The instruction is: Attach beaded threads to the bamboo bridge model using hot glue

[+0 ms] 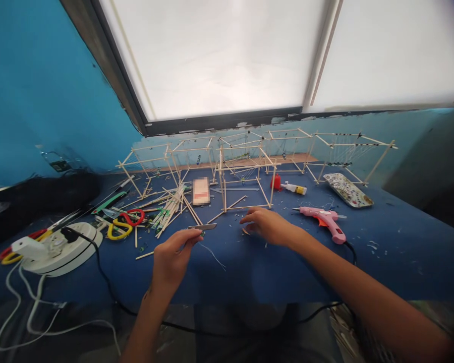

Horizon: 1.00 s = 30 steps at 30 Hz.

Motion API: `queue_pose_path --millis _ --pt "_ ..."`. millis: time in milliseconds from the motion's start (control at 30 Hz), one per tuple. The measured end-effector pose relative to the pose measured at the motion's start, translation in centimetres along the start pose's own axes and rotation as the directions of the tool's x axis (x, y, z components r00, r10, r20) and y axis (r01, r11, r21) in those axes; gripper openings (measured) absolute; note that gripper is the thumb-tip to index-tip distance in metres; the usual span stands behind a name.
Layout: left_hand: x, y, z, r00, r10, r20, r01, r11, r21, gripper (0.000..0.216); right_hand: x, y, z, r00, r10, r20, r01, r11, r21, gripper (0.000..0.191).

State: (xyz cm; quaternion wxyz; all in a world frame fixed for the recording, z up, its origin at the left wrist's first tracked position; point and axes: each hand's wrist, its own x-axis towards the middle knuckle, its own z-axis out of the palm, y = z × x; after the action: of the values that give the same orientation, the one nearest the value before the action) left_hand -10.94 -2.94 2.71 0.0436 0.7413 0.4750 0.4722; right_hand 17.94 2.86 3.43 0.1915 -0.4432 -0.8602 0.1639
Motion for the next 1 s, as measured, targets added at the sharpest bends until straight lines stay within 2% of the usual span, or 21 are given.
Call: queue_pose_path --millis 133,300,367,433,567,633,733,867,933,1000 --pt "-0.3 0.4 -0.4 0.996 -0.089 -0.012 0.088 0.993 -0.072 0.013 0.6 0.5 1.6 1.000 0.007 0.024 -0.008 0.998 0.060 0.025" --pt "0.0 1.3 -0.5 0.983 -0.184 -0.016 0.179 0.969 -0.170 0.011 0.1 0.2 0.8 0.998 0.058 -0.039 -0.048 0.971 0.232 0.014" --pt "0.1 1.7 -0.5 0.978 -0.208 -0.017 0.201 0.961 -0.190 0.011 0.1 -0.8 0.6 0.993 0.085 -0.084 -0.053 0.943 0.327 0.010" --pt "0.3 2.1 -0.6 0.972 -0.236 -0.021 0.227 0.953 -0.202 0.010 0.2 -2.1 0.8 0.986 0.106 -0.129 -0.044 0.910 0.413 0.016" --pt "0.6 2.9 -1.0 0.953 -0.296 -0.058 0.276 0.934 -0.226 0.009 0.4 -4.8 2.1 0.984 0.082 -0.161 0.014 0.853 0.521 0.019" --pt "0.8 3.2 -1.3 0.946 -0.309 -0.098 0.277 0.927 -0.254 0.010 0.4 -5.4 2.9 0.985 0.064 -0.158 0.029 0.849 0.527 0.015" --pt "1.0 3.5 -1.7 0.938 -0.311 -0.154 0.257 0.920 -0.295 0.010 0.4 -4.8 3.6 0.981 0.095 -0.170 -0.006 0.886 0.464 0.016" --pt "1.1 3.5 -1.7 0.936 -0.308 -0.171 0.246 0.918 -0.311 0.010 0.2 -3.1 3.8 0.938 0.204 -0.280 -0.113 0.945 0.308 0.036" --pt "1.0 3.4 -1.5 0.937 -0.307 -0.167 0.244 0.916 -0.319 0.010 -0.1 -3.2 4.0 0.928 0.194 -0.318 -0.114 0.961 0.253 0.050" --pt "0.9 3.3 -1.3 0.940 -0.303 -0.159 0.241 0.916 -0.322 0.010 -0.5 -4.1 4.3 0.948 0.116 -0.297 -0.047 0.972 0.230 0.052"
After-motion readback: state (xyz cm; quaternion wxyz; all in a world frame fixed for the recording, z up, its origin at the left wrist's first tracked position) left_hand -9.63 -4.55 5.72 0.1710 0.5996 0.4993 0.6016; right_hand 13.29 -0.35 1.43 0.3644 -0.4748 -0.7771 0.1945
